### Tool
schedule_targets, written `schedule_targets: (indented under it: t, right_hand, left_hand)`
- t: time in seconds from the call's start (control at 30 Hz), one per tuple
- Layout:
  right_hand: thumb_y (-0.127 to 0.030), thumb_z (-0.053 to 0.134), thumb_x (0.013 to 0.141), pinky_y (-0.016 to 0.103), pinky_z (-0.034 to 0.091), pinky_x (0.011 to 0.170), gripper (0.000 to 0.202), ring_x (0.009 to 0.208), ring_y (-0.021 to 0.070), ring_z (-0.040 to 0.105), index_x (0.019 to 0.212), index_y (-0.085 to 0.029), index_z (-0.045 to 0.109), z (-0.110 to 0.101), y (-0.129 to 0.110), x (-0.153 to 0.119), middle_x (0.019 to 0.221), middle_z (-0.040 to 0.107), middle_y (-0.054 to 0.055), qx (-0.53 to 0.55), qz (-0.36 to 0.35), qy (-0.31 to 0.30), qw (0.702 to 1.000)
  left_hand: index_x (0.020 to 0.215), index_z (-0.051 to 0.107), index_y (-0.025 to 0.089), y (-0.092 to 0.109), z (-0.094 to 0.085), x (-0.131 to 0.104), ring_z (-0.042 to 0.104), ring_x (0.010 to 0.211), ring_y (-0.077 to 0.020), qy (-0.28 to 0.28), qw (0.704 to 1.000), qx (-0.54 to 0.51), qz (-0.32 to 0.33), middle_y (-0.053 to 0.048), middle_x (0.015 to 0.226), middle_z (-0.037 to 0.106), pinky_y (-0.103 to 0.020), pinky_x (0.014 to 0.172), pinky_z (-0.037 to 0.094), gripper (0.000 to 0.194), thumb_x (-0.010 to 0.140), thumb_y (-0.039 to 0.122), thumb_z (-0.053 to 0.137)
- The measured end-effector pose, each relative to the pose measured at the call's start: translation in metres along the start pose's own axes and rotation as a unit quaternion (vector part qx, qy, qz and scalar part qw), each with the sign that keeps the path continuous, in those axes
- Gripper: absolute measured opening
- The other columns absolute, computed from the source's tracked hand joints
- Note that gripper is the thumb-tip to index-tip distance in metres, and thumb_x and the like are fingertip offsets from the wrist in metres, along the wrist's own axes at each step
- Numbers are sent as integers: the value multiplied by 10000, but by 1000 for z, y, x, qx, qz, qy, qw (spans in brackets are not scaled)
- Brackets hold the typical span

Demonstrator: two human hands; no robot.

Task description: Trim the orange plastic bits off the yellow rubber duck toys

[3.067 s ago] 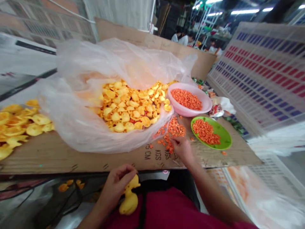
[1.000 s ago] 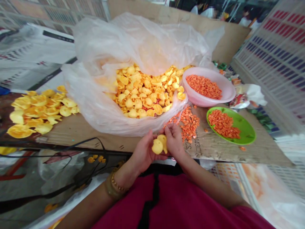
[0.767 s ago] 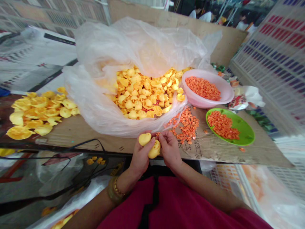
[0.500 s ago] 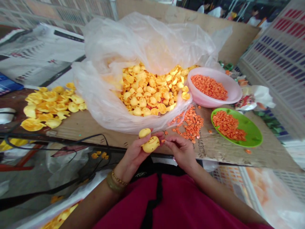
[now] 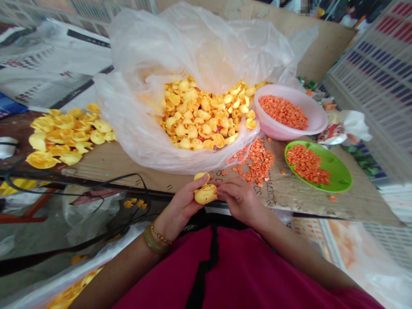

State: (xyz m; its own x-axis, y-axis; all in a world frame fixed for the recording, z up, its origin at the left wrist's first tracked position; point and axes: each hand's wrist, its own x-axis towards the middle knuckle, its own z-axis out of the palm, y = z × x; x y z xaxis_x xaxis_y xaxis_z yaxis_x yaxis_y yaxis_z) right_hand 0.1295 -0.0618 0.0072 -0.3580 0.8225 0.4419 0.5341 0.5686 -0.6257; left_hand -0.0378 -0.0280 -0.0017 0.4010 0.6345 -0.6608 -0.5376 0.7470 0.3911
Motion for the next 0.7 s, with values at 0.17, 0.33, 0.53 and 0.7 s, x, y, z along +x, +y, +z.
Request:
schedule_targets:
  t: [0.17,0.33,0.53,0.7]
  right_hand:
    - [-102,563,871,274,486,678,153,728,162,622,846,-168,699,-2,1,2,780,702,55,10,22,-16,1000]
    - [-115,580,854,237,456,609,150,652,137,605,785,-172,700,-1,2,4,705,687,28,38,80,-47,995]
    - [-139,572,860,244,465,636,171,663,138,620,739,-178,687,-11,-7,8,707,694,26,50,66,-61,995]
    - [-149,579,875,210,470,589,142,628,116,628,785,-187,683,-15,-10,12,707,700,5,119,113,4,987]
  left_hand:
    - [773,650,105,2,2,-1,632,578,-146,-6,999,11,-44,-64,682,674,-249,588,542,229,921,196,501]
    - [747,624,109,6,5,-2,637,576,-155,17,997,22,-78,-71,677,672,-286,614,563,259,934,203,472]
    - [809,629,102,14,6,-8,673,638,-225,14,996,8,-83,-110,736,698,-390,623,582,279,920,271,437]
    - [897,663,80,12,6,-11,676,642,-256,-8,997,31,-71,-129,749,706,-424,612,577,275,869,271,466]
